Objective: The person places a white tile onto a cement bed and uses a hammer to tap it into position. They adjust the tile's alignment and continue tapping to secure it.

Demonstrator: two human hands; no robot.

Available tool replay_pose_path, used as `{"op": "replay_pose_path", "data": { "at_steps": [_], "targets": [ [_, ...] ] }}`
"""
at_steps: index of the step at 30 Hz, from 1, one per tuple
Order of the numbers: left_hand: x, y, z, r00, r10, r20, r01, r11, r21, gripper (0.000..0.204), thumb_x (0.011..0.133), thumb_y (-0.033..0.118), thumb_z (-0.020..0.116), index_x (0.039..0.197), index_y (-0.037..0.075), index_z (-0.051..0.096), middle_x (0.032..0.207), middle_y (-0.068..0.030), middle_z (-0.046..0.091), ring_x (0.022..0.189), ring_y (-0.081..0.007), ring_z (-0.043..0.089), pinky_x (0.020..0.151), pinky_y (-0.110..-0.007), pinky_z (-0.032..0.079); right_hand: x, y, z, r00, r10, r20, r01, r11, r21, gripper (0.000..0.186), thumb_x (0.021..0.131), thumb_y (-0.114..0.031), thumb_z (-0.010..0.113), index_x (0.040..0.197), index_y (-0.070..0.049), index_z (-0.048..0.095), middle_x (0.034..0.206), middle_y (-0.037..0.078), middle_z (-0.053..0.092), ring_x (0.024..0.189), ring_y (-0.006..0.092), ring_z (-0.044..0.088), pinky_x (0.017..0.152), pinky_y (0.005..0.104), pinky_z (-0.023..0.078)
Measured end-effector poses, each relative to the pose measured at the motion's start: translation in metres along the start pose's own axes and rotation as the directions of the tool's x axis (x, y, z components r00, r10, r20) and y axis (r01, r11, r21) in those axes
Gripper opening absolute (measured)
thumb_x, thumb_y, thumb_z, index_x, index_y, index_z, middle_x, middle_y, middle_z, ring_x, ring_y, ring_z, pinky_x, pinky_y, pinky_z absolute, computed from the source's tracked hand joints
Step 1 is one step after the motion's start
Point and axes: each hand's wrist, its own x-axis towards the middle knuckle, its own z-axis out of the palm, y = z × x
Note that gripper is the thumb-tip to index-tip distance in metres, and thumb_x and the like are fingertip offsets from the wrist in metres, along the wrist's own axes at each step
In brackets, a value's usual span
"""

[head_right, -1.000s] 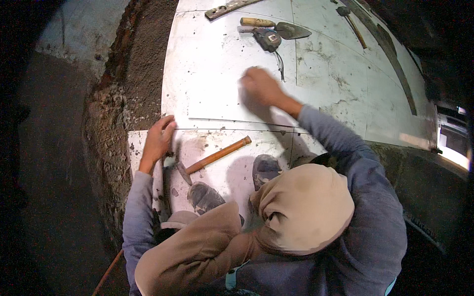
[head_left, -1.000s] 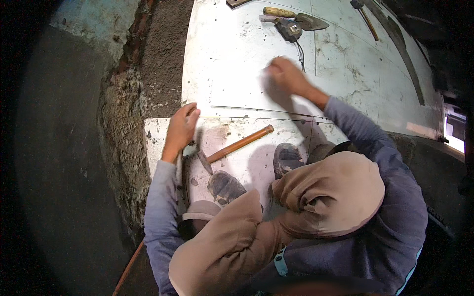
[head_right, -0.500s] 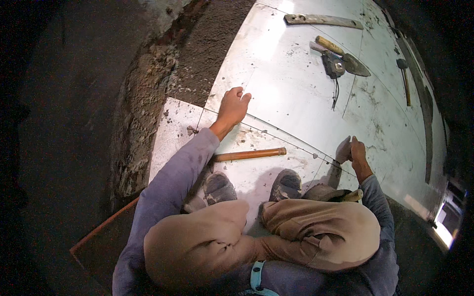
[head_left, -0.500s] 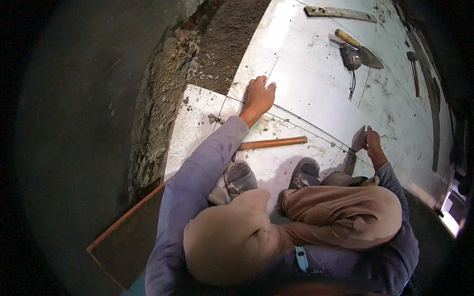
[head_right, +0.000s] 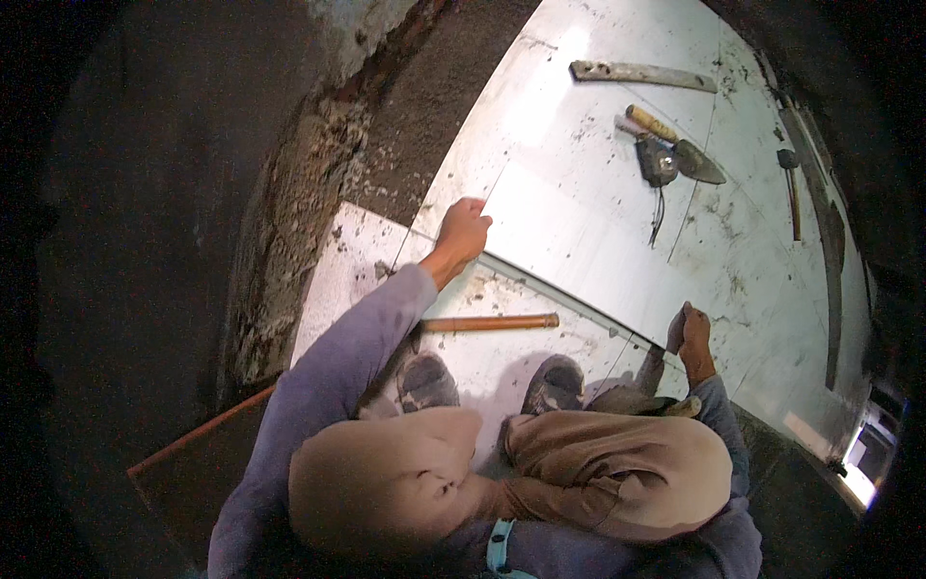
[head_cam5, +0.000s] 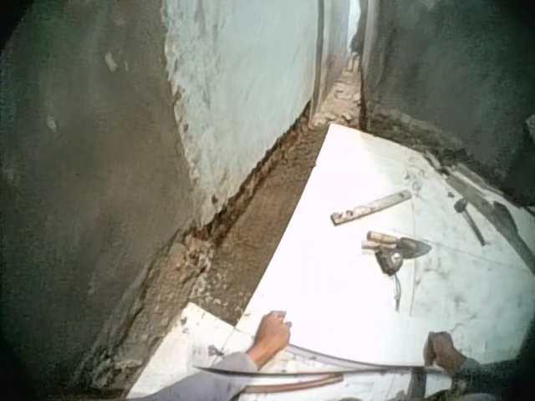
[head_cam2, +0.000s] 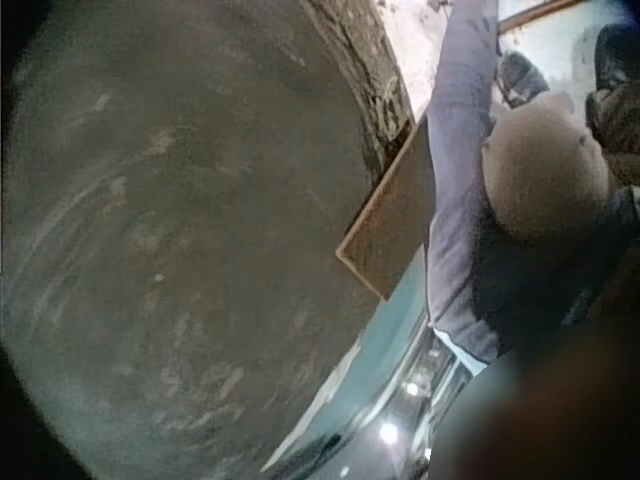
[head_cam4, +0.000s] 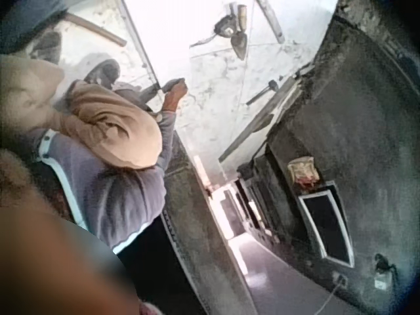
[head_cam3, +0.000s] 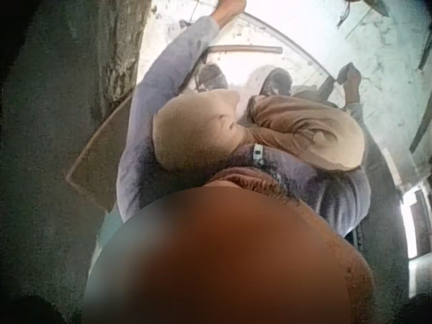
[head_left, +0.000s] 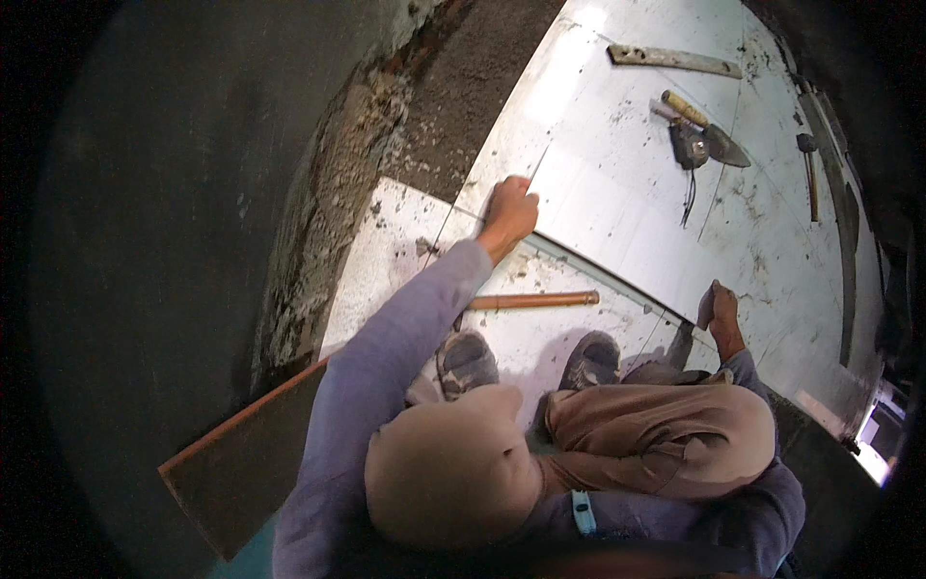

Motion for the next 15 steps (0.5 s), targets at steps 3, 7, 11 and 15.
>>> {"op": "replay_pose_path", "data": {
  "at_steps": [3, 7, 11, 15],
  "targets": [
    [-0.019, -0.004, -0.021, 0.998, -0.001, 0.060, 0.010, 0.991, -0.136, 0.043, 0.094, 0.009, 0.073, 0.134, -0.005, 0.062, 0.121, -0.0152, 0.072, 0.110, -0.0231, 0.068, 0.097, -0.035, 0.054, -0.014, -0.015, -0.006, 0.995, -0.092, 0.031, 0.088, 0.989, 0.123, 0.030, 0.104, -0.025, 0.072, 0.120, -0.002, 0.062, 0.108, 0.007, 0.064, 0.093, 0.0189, 0.061, 0.082, 0.0373, 0.054],
    [-0.049, -0.012, -0.072, 0.983, -0.077, 0.168, 0.122, 0.953, -0.278, 0.040, 0.097, 0.007, 0.072, 0.133, -0.005, 0.058, 0.116, -0.0121, 0.071, 0.104, -0.0186, 0.068, 0.089, -0.032, 0.056, -0.032, -0.092, 0.008, 0.914, -0.400, -0.060, 0.392, 0.913, -0.114, 0.032, 0.103, -0.021, 0.072, 0.124, -0.001, 0.061, 0.112, 0.007, 0.065, 0.102, 0.0167, 0.060, 0.092, 0.0346, 0.051],
    [-0.065, -0.027, -0.115, 0.976, -0.191, 0.102, 0.217, 0.864, -0.454, 0.037, 0.100, 0.010, 0.069, 0.134, -0.001, 0.057, 0.112, -0.0101, 0.071, 0.103, -0.0164, 0.069, 0.080, -0.031, 0.058, -0.034, -0.217, 0.081, 0.743, -0.621, 0.249, 0.640, 0.768, 0.006, 0.033, 0.105, -0.015, 0.065, 0.134, -0.001, 0.059, 0.123, 0.010, 0.068, 0.106, 0.0186, 0.062, 0.092, 0.0347, 0.051],
    [-0.064, -0.041, -0.147, 0.968, -0.243, -0.059, 0.177, 0.831, -0.527, 0.036, 0.102, 0.015, 0.070, 0.134, 0.003, 0.057, 0.122, -0.0070, 0.068, 0.109, -0.0182, 0.069, 0.089, -0.034, 0.063, -0.017, -0.335, 0.200, 0.583, -0.662, 0.471, 0.790, 0.596, -0.141, 0.042, 0.102, -0.016, 0.063, 0.140, 0.003, 0.061, 0.129, 0.015, 0.071, 0.116, 0.0247, 0.066, 0.103, 0.0373, 0.051]
  ]
}}
